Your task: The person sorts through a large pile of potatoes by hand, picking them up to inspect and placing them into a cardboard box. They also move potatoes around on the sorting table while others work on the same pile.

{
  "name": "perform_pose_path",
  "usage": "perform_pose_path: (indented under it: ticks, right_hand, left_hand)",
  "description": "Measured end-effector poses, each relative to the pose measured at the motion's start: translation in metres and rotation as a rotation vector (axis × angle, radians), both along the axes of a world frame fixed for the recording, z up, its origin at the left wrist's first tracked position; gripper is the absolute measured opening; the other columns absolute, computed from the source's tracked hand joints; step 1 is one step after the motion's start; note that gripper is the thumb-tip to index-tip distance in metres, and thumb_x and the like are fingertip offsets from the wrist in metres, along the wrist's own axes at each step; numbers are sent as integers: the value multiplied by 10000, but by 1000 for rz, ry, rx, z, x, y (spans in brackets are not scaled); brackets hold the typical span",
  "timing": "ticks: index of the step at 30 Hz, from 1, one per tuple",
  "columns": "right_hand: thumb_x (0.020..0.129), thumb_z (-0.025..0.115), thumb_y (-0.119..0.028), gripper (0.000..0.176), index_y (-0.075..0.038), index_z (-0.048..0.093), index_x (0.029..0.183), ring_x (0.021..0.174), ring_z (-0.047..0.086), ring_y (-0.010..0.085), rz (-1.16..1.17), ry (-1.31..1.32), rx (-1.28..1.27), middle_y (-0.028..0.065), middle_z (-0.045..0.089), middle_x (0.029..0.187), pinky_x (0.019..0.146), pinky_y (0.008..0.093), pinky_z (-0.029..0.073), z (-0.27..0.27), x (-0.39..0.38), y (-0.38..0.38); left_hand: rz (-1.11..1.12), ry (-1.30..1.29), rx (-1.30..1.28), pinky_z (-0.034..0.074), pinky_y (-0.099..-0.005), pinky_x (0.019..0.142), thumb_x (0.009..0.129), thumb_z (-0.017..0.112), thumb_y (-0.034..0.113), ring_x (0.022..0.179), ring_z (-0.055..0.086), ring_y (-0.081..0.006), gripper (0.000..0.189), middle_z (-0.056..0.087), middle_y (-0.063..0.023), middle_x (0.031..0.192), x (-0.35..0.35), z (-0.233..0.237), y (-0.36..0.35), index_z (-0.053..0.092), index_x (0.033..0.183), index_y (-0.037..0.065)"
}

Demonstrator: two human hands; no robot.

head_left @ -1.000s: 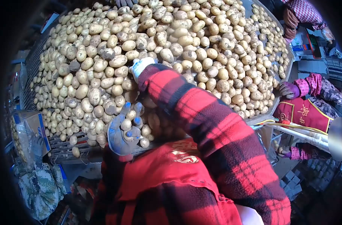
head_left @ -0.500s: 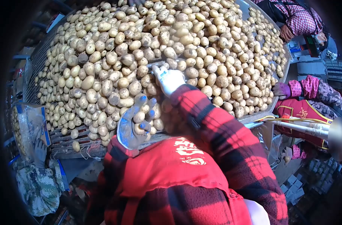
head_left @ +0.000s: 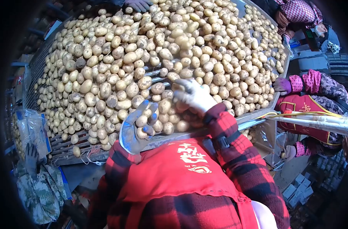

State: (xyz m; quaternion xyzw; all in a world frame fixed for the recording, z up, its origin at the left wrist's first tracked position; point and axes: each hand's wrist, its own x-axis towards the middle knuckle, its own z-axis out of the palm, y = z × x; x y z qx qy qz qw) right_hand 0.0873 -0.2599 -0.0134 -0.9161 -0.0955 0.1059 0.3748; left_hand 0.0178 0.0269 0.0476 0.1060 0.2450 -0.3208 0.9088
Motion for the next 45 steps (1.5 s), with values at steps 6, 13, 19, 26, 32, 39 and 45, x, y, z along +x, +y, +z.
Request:
perform_pose_path:
  ticks: [6, 13, 19, 26, 32, 39, 45]
  right_hand:
    - [856, 719, -175, 487, -159, 647, 1338, 1113, 630, 387, 56, -257, -132, 221, 576, 1345, 897, 502, 561, 4, -43, 23]
    - [857, 661, -244, 559, -118, 602, 1398, 1083, 656, 391, 582, -242, -1, 166, 624, 1317, 877, 497, 549, 18, -89, -10]
    - [841, 682, -136, 187, -115, 667, 1026, 824, 653, 331, 410, -219, 139, 100, 645, 909, 742, 480, 536, 15, -57, 1]
    - [988, 606, -366, 372, -65, 656, 1200, 1099, 679, 427, -87, -181, -221, 227, 702, 1145, 911, 516, 556, 16, 143, 52]
    - [1029, 538, -305, 339, -65, 728, 1176, 1081, 746, 357, -38, -62, -529, 213, 758, 1161, 935, 488, 586, -21, 185, 89]
    - [1056, 627, -360, 506, -58, 572, 1459, 1052, 712, 216, -17, 653, 1377, 128, 712, 1261, 813, 326, 590, 21, 115, -36]
    - [993, 675, -223, 478, -88, 541, 1431, 1118, 676, 338, -422, 355, 2085, 201, 602, 1395, 810, 431, 590, 58, -36, -40]
  left_hand:
    - [-52, 14, 11, 579, -291, 739, 1095, 514, 238, 1171, 626, -248, 484, 558, -144, 1508, 8, 0, -26, 475, 1561, 113]
    - [38, 63, 167, 583, -278, 684, 1100, 515, 260, 1136, 650, -190, 458, 571, -104, 1507, 10, 1, -22, 498, 1538, 128]
    - [-8, -52, 361, 583, -264, 626, 1109, 509, 280, 1145, 668, -192, 447, 565, -103, 1520, 4, 0, -14, 513, 1531, 134]
    - [76, 7, 314, 577, -239, 697, 1126, 451, 263, 1242, 622, -226, 467, 481, -118, 1599, 0, -3, -12, 459, 1567, 109]
    - [149, 65, 115, 575, -249, 716, 1132, 408, 231, 1239, 620, -246, 505, 399, -151, 1658, -18, 3, -5, 389, 1619, 98]
    - [141, 89, 57, 585, -269, 717, 1122, 455, 245, 1211, 639, -269, 510, 411, -182, 1643, -20, -12, 3, 407, 1615, 122]
    - [-116, 96, 58, 578, -314, 753, 1108, 488, 278, 1181, 660, -246, 463, 529, -134, 1572, 17, 1, -36, 515, 1548, 136]
